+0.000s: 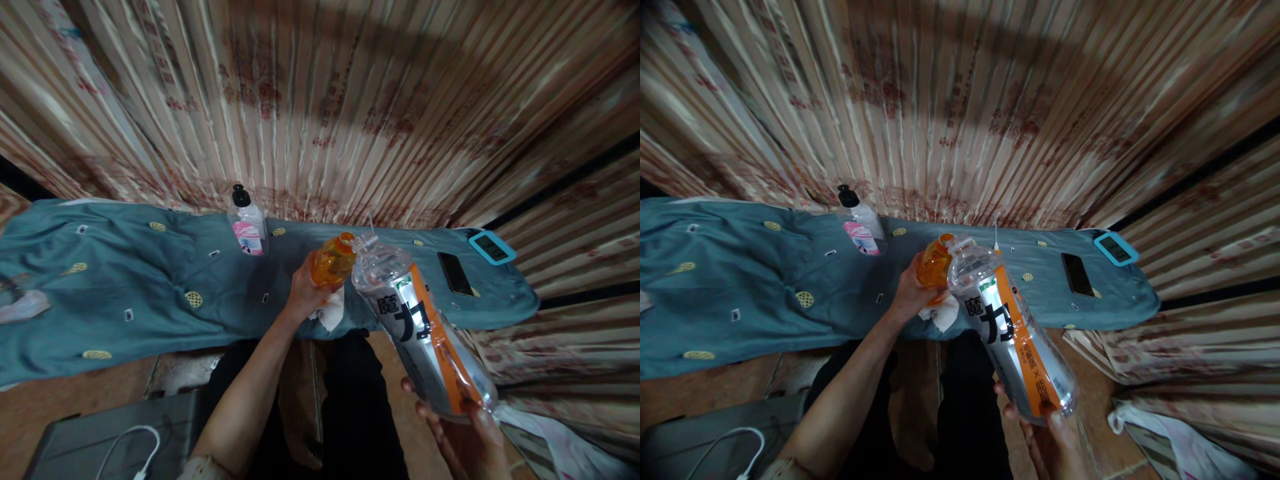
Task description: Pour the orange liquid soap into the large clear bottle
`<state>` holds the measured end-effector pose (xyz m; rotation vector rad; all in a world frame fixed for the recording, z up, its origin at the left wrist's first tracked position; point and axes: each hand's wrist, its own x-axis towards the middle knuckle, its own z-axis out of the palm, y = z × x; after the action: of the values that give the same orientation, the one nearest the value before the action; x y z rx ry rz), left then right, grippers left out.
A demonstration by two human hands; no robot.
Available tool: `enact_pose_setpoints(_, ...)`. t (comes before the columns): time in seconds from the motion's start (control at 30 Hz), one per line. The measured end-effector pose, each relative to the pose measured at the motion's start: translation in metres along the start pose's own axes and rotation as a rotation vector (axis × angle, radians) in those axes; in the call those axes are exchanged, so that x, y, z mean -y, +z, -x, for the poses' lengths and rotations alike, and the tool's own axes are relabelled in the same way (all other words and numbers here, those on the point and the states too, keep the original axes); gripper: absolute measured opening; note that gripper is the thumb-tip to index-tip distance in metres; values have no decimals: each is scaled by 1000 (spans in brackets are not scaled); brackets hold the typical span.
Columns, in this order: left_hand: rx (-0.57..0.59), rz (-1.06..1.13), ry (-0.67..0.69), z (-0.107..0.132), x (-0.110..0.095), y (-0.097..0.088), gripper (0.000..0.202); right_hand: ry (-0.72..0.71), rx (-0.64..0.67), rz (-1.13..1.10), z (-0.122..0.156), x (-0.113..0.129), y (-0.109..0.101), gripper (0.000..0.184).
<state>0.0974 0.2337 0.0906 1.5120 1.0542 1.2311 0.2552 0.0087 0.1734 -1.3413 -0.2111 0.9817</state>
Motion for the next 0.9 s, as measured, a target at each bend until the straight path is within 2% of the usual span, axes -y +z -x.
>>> enact_pose_setpoints(0.67,-1,19,3,0,1,1,63,-9,13,-6,0,-2,-3,57)
enact_pose_setpoints(0.9,-9,19,-23,0,4,3,66,-16,4,-5,2,0,-1,52)
